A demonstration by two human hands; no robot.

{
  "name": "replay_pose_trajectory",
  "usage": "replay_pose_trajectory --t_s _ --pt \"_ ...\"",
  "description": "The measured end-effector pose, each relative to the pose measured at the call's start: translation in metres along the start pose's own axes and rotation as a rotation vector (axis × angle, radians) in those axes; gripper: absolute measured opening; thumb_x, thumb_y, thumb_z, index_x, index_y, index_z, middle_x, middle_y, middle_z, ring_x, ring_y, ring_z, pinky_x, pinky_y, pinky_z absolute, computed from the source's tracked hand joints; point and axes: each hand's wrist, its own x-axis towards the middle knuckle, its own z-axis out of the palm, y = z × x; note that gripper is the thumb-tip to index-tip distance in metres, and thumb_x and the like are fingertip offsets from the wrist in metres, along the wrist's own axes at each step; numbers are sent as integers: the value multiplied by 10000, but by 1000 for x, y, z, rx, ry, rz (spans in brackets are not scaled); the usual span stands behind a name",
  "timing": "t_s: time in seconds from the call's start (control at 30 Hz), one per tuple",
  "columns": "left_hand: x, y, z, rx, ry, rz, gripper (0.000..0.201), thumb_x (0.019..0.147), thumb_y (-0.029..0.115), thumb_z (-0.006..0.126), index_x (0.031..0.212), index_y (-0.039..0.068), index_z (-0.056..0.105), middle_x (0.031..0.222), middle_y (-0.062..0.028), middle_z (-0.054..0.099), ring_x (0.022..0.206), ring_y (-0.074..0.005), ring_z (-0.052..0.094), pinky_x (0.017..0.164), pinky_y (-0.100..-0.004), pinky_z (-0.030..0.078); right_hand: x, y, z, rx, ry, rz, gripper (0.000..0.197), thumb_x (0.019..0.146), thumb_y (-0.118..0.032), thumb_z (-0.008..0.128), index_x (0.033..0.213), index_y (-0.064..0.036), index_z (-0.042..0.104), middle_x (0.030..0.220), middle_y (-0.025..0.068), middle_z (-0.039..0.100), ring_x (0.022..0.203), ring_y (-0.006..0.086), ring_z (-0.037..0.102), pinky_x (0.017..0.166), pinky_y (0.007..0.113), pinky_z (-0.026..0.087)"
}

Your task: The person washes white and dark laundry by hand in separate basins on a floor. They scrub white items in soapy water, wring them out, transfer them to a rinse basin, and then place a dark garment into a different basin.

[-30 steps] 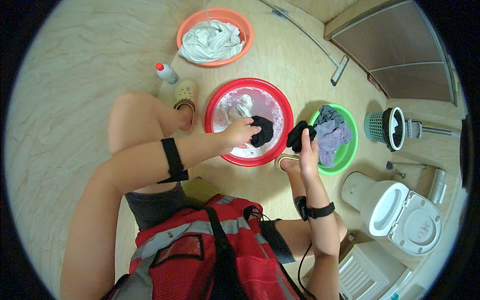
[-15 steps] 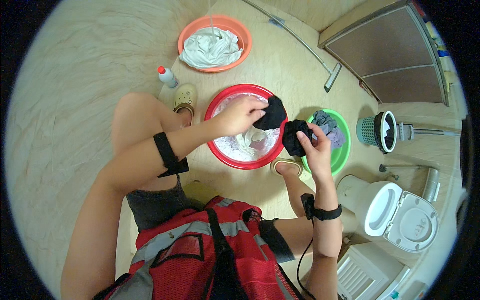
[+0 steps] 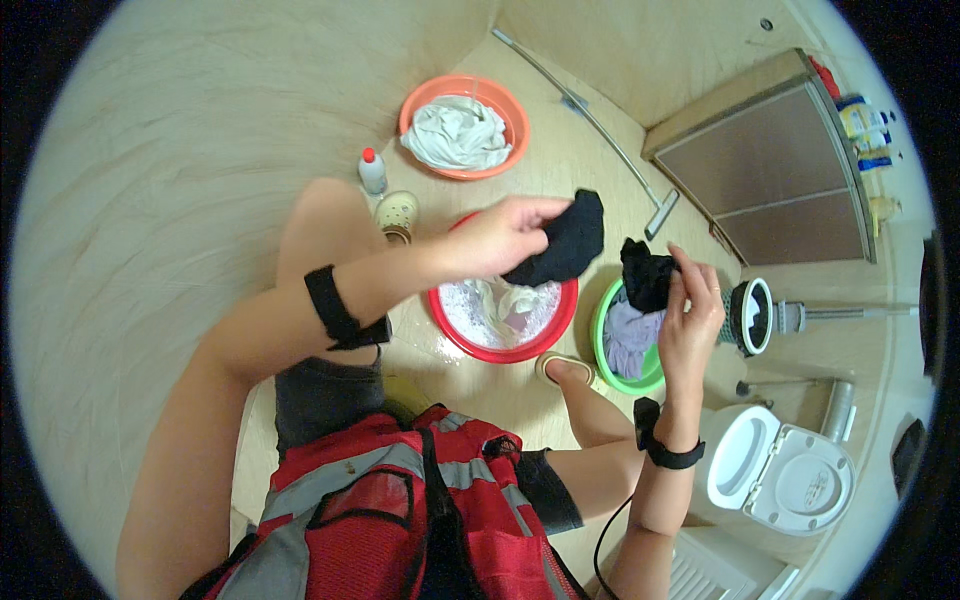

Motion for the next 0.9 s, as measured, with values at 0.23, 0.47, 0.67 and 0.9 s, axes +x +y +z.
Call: replay_pose_trajectory --t_s 0.23,0.47,0.67,0.9 --pt "-64 16 40 -231 56 -345 578 865 131 469 1391 16 259 1285 -48 463 1081 -95 475 870 -240 404 6 -37 2 245 101 -50 204 891 11 422 1033 27 568 948 128 644 853 136 589 754 283 470" --pt "-92 -3 54 -215 381 -28 661 875 198 558 1372 -64 209 1316 -135 415 1170 -168 405 990 -278 324 27 -57 8 300 117 -98 199 945 -101 413 1034 23 540 898 73 587 808 129 516 746 258 444" --pt "-97 1 59 -20 628 169 717 875 305 551 1364 -82 199 1375 -243 328 1271 -263 346 1037 -308 269 24 -109 2 665 -306 230 209 949 -164 435 1028 1 535 889 54 600 777 104 550 722 233 456" --pt "-106 18 54 -64 692 319 487 737 111 635 1154 -31 430 909 -162 592 832 -213 591 763 -324 466 12 -142 41 652 -451 108 211 908 -108 496 1082 10 515 932 48 583 843 108 531 764 231 422"
